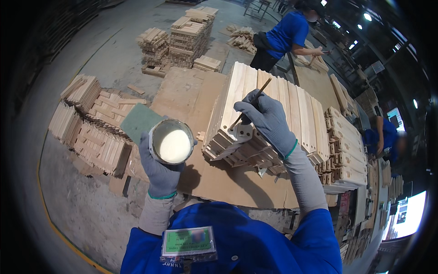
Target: The person applies a white liquid to the edges and holes of stacked wooden pieces using a brush and a small container. They repeatedly dip the brush into the container and apply the liquid to multiple pieces in a factory setting.
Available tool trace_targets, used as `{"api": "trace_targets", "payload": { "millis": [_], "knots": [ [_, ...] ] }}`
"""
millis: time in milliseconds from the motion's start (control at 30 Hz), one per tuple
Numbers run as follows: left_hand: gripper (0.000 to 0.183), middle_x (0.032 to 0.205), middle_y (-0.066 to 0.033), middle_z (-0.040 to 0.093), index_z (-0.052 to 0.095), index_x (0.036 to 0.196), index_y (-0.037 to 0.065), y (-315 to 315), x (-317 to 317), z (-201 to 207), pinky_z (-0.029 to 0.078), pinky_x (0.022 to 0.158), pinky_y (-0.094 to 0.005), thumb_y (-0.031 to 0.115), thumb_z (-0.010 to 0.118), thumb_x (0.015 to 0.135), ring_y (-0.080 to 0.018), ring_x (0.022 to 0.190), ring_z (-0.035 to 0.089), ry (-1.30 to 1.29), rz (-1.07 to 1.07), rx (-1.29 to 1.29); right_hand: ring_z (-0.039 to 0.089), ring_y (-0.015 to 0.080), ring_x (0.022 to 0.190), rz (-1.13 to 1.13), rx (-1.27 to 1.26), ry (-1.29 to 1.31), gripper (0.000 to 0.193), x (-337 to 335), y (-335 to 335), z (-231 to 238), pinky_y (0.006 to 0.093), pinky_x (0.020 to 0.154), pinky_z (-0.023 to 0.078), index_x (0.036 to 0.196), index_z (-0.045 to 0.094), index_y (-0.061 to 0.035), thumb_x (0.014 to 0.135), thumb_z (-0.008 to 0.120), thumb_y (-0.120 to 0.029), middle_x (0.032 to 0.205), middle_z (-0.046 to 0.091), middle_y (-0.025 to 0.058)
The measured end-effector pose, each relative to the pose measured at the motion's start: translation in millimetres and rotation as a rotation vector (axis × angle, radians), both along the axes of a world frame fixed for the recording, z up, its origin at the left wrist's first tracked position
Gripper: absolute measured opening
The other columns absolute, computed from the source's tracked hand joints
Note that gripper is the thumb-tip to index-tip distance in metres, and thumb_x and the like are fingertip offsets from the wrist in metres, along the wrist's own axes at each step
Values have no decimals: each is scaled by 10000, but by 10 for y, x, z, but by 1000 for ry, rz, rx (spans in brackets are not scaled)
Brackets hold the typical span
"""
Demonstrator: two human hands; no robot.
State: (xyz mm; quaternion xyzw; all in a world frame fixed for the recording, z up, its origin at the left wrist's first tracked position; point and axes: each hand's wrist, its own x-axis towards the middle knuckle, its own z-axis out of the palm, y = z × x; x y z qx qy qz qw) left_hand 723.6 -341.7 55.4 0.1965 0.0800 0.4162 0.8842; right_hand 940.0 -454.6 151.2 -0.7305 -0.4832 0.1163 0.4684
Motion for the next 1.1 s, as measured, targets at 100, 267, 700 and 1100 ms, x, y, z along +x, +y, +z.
{"api": "trace_targets", "payload": {
  "millis": [100,267,700,1100],
  "knots": [
    [594,1267,-180,526,442,1331,59,0,-10,-1,492,931,-527,516,380,956,-326,1161,535,5,-1,-3,512,102,543,-19,5,-40,370,-12,-19,5,274,519,428,730,616,22,862,688,-317,642,585,60],
    [596,1273,-182,522,438,1337,60,11,-35,-23,471,951,-532,514,383,956,-324,1161,534,-1,-6,0,502,135,525,-3,140,76,371,-83,23,67,299,512,419,716,605,31,860,688,-301,641,569,80],
    [601,1274,-151,522,434,1341,53,-4,-44,17,461,961,-527,510,401,951,-308,1200,503,-23,-32,41,591,104,598,3,138,136,290,-150,-2,102,251,543,475,771,631,57,875,670,-211,763,613,63],
    [618,1292,-123,499,389,1368,37,-13,5,21,502,922,-524,501,345,962,-281,1171,528,33,-43,75,547,65,554,-158,23,138,319,31,-277,44,232,512,442,764,634,39,855,708,-258,662,592,41]
  ]
}}
